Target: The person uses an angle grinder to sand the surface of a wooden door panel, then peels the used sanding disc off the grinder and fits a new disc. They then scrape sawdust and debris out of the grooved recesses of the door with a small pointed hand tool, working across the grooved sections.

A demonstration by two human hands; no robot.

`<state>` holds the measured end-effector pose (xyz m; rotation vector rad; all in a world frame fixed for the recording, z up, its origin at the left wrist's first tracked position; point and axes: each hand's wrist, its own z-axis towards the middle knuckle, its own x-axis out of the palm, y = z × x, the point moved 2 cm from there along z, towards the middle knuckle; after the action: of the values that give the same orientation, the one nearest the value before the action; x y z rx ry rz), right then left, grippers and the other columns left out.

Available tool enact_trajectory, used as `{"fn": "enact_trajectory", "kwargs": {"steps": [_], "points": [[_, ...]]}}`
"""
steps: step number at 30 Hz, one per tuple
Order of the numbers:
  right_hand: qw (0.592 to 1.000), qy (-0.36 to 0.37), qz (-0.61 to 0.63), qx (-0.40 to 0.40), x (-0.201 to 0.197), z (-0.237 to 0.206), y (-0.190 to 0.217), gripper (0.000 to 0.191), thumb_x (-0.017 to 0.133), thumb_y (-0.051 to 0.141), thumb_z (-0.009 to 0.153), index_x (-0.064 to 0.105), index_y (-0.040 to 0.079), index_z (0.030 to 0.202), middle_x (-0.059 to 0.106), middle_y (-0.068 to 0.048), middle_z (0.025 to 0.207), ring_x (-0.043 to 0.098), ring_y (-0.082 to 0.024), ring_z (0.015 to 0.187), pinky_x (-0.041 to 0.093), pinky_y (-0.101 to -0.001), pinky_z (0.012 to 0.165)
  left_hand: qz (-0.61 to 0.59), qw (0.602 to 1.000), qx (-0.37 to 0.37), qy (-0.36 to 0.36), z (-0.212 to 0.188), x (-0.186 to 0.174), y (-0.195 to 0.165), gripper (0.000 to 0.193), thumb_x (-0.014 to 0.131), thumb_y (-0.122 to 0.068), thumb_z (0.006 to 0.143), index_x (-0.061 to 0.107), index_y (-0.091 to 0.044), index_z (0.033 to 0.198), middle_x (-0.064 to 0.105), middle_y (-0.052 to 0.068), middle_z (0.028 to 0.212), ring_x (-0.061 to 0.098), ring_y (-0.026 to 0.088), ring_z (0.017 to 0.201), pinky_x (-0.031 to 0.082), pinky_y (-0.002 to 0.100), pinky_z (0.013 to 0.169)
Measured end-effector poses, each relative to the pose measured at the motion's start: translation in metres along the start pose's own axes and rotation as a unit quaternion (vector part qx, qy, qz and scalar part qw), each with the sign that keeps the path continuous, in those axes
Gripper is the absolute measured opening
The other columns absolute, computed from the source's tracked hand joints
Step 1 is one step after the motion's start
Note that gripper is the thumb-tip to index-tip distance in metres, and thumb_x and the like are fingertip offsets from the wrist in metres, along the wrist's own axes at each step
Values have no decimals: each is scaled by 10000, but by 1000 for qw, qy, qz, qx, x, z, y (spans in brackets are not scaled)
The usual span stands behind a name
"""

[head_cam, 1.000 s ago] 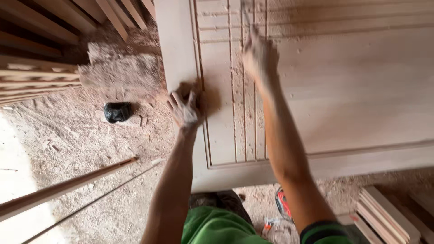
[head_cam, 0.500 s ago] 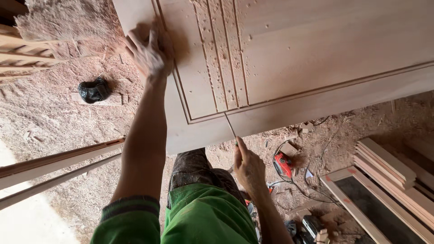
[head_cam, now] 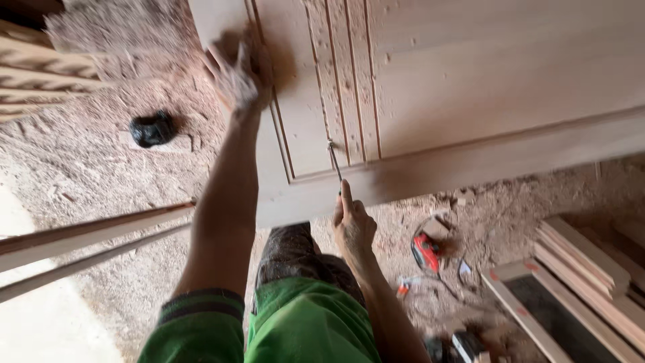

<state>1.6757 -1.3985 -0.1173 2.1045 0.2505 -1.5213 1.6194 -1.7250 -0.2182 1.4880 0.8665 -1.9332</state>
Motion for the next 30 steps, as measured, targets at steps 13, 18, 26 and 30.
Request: {"fn": "enact_trajectory", "kwargs": {"steps": [13,18,26,30], "points": [[944,-254,22,-210,-52,360,168,409,501,211,1049,543,144,1451,667,-197,833,646,-279,615,492,-412,489,-21,989,-51,135,43,-26,-1,722,593,-568,830,398,-436,1512,406,292,1326,379,477,1247,306,615,1018],[975,-71,153,-148,-71,471,221,319,428,307,1183,616,133,992,619,-105,633,619,-193,489,450,-358,485,-102,973,-84,189,55,-32,-1,576,522,-540,992,422,-444,1551,459,264,1263,426,433,1224,352,610,1036],[979,-87,8,-186,-72,435,197,619,542,243,949,413,122,1542,680,-239,860,691,-372,656,558,-502,548,-121,989,-58,65,49,-33,-5,488,557,-519,1018,533,-394,1489,485,211,1325,436,412,1240,359,603,1040],[942,-49,-225,-243,-66,290,128,594,494,118,1099,307,0,1651,705,-249,1047,611,-346,630,508,-563,562,-103,989,-55,88,42,-33,-8,490,558,-503,1017,516,-380,1489,456,259,1336,417,434,1263,349,606,1043]]}}
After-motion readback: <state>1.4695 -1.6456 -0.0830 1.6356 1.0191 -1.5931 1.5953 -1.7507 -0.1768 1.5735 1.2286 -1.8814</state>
